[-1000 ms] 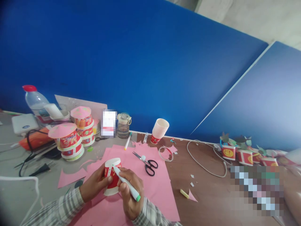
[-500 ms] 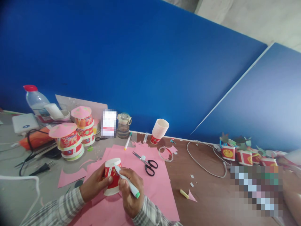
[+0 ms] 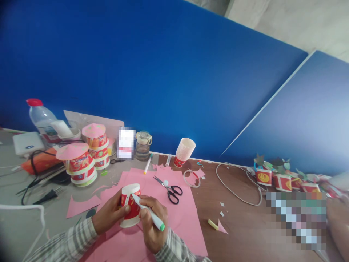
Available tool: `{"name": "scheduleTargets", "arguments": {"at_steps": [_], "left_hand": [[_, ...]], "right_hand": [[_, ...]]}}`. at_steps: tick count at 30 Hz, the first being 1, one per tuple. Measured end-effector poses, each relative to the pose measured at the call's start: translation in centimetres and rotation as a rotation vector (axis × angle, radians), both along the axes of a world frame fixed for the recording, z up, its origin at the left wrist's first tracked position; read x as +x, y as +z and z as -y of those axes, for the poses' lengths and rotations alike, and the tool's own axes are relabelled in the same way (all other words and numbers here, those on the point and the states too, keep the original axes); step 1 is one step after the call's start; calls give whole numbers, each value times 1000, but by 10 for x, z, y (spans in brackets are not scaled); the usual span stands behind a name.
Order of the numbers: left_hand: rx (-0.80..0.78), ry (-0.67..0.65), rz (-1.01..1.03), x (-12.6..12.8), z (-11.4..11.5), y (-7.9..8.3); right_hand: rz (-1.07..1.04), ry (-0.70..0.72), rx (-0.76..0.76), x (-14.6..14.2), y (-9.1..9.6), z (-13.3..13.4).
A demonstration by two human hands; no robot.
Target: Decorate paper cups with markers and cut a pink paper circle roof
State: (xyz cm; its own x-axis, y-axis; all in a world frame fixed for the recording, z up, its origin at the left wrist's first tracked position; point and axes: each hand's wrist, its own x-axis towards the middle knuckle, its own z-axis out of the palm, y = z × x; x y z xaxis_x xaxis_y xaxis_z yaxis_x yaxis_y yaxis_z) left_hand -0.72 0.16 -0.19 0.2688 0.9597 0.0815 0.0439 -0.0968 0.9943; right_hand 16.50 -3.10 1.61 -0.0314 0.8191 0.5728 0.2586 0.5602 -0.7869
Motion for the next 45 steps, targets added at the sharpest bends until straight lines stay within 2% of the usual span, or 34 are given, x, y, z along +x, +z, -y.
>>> {"name": "scheduleTargets", "arguments": {"at_steps": [9, 14, 20, 26, 35, 45], "left_hand": [[-8, 19, 5, -1, 1, 1], [-53, -5, 70, -1, 0, 4], [-61, -35, 127, -3, -1, 0], [-78, -83, 215, -3, -1, 1], [-84, -104, 226, -4, 0, 5], [-89, 9, 177, -4, -3, 2]], "right_hand": [[-32, 2, -22, -3, 5, -2], [-85, -18, -55, -3, 5, -4], [-149, 21, -107, -2, 2, -7], [-217, 6, -112, -3, 6, -11], [-228, 4, -133, -4, 3, -10], [-241, 18, -137, 0, 4, -3]]}}
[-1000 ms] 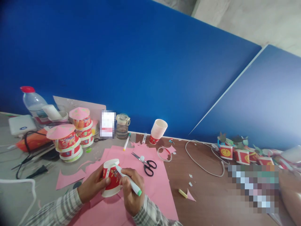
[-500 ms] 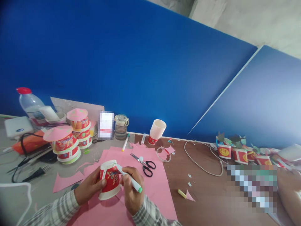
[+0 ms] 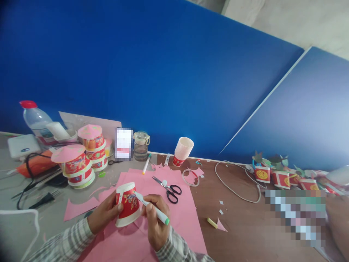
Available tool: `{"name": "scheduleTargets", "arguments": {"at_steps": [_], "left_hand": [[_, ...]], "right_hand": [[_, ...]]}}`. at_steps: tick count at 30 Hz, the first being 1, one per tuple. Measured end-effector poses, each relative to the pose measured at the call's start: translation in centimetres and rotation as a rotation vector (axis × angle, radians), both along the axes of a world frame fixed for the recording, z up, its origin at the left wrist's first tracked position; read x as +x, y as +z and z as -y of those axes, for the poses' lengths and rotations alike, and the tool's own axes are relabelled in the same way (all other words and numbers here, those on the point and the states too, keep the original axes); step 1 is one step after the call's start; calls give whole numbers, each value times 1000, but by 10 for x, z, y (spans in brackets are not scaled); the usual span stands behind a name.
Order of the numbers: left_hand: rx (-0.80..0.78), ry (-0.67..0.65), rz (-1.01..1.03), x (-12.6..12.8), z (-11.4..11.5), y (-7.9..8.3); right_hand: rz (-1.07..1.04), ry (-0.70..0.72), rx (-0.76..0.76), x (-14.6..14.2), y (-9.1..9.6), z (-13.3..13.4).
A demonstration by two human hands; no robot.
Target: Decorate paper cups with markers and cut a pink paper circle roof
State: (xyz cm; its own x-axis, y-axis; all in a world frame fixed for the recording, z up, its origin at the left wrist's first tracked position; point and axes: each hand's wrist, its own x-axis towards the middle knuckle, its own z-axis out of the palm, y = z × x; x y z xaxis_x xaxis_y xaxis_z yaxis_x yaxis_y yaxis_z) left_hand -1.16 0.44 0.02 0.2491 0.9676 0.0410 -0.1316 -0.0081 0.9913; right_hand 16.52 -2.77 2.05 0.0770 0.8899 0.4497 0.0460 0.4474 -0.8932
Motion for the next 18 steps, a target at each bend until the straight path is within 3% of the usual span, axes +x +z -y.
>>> {"name": "scheduleTargets", "arguments": {"at_steps": [7, 18], "left_hand": [[82, -7, -44, -1, -1, -1], [127, -2, -123, -1, 0, -1]], "right_hand": [[92, 114, 123, -4, -2, 9], [207, 55, 205, -9, -3, 9]]}}
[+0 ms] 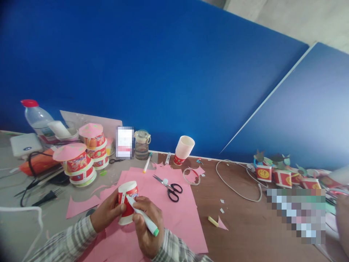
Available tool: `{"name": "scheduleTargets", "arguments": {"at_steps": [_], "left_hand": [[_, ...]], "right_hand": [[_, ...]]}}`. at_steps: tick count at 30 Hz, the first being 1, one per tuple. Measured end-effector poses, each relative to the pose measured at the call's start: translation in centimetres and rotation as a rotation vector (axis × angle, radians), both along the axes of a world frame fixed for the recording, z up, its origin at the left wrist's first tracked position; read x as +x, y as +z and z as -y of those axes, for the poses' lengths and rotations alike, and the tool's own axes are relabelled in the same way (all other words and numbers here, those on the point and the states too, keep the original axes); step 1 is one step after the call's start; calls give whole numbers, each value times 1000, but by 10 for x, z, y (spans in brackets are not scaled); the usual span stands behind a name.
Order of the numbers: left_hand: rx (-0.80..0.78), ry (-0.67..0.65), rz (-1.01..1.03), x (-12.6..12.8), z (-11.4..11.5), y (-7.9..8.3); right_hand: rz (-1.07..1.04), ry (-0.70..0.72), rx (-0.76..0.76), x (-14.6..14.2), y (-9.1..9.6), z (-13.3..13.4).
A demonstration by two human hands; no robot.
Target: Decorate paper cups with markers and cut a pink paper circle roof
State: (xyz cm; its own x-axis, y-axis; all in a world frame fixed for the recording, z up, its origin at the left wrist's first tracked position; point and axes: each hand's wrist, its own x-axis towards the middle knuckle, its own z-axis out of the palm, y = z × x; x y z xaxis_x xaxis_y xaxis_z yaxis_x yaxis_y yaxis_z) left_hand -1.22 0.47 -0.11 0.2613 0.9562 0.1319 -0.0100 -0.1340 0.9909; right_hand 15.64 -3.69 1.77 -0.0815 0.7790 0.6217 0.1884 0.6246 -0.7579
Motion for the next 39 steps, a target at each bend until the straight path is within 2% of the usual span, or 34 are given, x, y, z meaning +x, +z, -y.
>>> {"name": "scheduleTargets", "arguments": {"at_steps": [4, 10, 15, 22, 26, 39], "left_hand": [[-24, -1, 30, 0, 0, 1], [-56, -2, 81, 1, 1, 2], [-65, 10, 92, 1, 2, 1], [-88, 5, 143, 1, 1, -1], [-58, 2, 113, 1, 1, -1], [-16, -30, 112, 2, 3, 2]], "right_hand": [[29, -28, 8, 0, 0, -1], [-9, -30, -105, 3, -2, -1], [-44, -89, -139, 4, 4, -4], [-171, -61, -209, 7, 2, -8], [-168, -47, -241, 8, -1, -6], [-84, 37, -131, 1, 1, -4]]}}
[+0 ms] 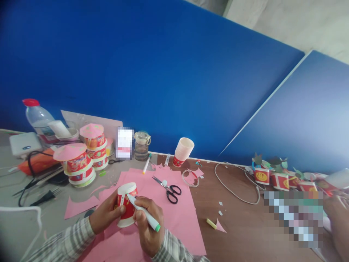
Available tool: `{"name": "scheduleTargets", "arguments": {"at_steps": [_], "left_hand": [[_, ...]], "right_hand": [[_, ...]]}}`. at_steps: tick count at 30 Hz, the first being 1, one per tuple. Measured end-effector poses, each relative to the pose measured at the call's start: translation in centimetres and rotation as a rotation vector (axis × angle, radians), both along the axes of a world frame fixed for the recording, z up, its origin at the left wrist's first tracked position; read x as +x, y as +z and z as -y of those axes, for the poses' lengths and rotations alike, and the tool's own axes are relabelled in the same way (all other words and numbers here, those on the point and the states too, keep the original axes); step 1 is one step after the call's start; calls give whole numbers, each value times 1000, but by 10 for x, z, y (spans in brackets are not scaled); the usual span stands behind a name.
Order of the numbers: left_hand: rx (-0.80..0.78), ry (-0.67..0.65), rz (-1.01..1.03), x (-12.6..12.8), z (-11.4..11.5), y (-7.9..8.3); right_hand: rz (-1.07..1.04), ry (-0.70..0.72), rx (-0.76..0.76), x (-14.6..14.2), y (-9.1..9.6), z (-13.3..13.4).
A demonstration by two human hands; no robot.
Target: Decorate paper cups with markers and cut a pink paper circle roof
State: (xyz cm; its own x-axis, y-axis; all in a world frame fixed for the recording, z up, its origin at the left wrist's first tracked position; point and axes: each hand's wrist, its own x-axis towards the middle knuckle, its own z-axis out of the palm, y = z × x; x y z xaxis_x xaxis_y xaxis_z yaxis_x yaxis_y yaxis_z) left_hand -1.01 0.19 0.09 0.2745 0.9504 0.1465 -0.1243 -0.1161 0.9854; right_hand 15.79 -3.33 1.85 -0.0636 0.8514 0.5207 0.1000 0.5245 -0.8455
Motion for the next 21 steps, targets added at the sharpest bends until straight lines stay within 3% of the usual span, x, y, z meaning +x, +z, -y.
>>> {"name": "scheduleTargets", "arguments": {"at_steps": [14, 21], "left_hand": [[-92, -2, 63, 1, 0, -1], [-98, -18, 66, 1, 1, 1]], "right_hand": [[-65, -124, -62, 1, 3, -6], [-77, -74, -73, 1, 3, -5]]}}
